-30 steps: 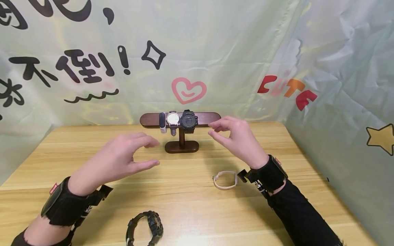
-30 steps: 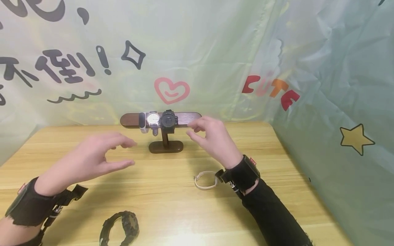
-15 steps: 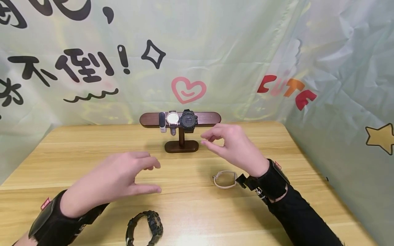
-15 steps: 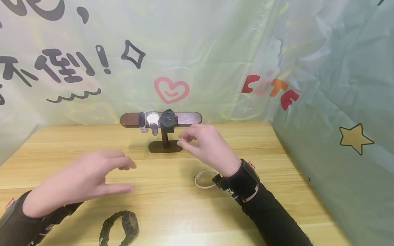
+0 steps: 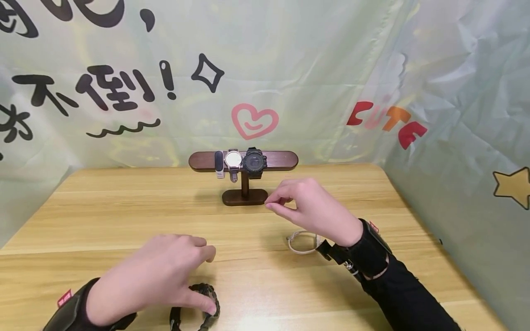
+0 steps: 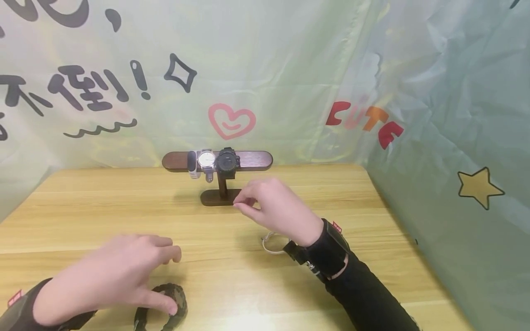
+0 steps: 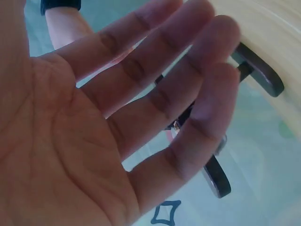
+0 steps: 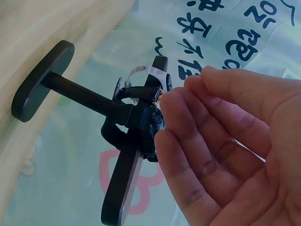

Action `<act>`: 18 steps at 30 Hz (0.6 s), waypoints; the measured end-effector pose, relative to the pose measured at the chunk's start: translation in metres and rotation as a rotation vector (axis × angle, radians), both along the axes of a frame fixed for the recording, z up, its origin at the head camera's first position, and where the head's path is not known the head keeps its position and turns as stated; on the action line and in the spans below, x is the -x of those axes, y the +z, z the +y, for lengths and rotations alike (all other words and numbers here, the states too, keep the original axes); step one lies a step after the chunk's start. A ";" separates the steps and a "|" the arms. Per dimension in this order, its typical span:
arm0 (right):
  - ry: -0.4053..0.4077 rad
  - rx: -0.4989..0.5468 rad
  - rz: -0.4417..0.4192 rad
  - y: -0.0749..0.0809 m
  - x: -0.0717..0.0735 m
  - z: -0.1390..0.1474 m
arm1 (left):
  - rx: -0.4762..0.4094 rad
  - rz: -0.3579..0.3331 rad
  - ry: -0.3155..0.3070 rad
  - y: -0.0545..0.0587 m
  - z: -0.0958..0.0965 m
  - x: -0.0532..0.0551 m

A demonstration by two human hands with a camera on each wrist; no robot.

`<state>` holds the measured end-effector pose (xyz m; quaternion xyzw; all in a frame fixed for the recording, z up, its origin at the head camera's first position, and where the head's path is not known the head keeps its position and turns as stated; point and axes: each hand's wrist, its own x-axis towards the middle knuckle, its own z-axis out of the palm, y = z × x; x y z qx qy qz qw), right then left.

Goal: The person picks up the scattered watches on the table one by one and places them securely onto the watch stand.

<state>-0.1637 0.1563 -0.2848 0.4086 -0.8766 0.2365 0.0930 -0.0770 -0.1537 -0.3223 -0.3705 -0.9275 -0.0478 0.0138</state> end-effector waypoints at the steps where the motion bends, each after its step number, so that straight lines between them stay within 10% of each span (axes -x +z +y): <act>1: 0.005 -0.003 -0.003 0.000 0.000 0.000 | 0.015 -0.007 0.010 -0.001 0.001 -0.001; 9: 0.011 -0.041 -0.042 0.001 -0.003 -0.002 | 0.108 -0.126 0.095 -0.008 0.004 -0.008; 18: 0.049 -0.050 -0.048 -0.001 -0.008 -0.006 | 0.128 -0.096 0.117 -0.017 0.009 -0.013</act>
